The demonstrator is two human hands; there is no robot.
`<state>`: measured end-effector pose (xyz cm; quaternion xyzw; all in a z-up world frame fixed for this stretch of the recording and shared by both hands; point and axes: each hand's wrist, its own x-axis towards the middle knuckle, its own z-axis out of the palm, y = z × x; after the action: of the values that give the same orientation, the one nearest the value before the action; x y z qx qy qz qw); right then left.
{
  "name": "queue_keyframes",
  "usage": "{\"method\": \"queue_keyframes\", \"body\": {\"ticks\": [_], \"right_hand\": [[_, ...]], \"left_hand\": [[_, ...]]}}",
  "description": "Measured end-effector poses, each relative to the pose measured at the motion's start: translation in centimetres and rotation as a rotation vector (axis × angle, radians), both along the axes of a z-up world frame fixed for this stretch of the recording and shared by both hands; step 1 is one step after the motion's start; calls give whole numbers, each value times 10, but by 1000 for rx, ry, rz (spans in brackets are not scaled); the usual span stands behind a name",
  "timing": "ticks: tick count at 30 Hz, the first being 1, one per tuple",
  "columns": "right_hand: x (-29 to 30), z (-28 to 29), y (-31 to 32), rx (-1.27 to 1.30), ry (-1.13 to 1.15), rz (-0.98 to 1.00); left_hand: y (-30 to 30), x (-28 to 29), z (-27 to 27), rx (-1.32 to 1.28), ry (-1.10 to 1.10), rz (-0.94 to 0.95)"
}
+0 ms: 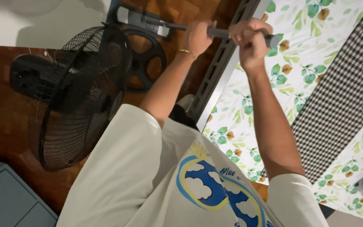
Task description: The recorder is using a mop to clean a wooden floor in a bedroom.
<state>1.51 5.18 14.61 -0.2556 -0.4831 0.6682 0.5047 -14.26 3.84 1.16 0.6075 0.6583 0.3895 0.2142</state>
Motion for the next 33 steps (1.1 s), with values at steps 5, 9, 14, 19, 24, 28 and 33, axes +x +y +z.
{"method": "queue_keyframes", "body": {"ticks": [5, 9, 14, 19, 24, 28, 33], "right_hand": [[37, -5, -26, -69, -46, -62], [50, 6, -47, -13, -49, -98], [67, 18, -58, -11, -95, -160], [95, 34, -77, -56, -108, -221], [132, 26, -106, -34, -105, -248], [163, -24, -114, 122, -85, -408], [156, -30, -129, 242, -72, -357]], "left_hand": [[-12, 46, -52, -50, 86, 39], [-29, 53, -23, -102, 77, -66], [-31, 69, -13, -195, -77, -196], [-39, 105, -22, -217, -122, -276], [-55, 146, -45, -159, -43, -355], [-63, 173, -89, -366, -6, -394], [-61, 172, -145, -277, 78, -475]]}}
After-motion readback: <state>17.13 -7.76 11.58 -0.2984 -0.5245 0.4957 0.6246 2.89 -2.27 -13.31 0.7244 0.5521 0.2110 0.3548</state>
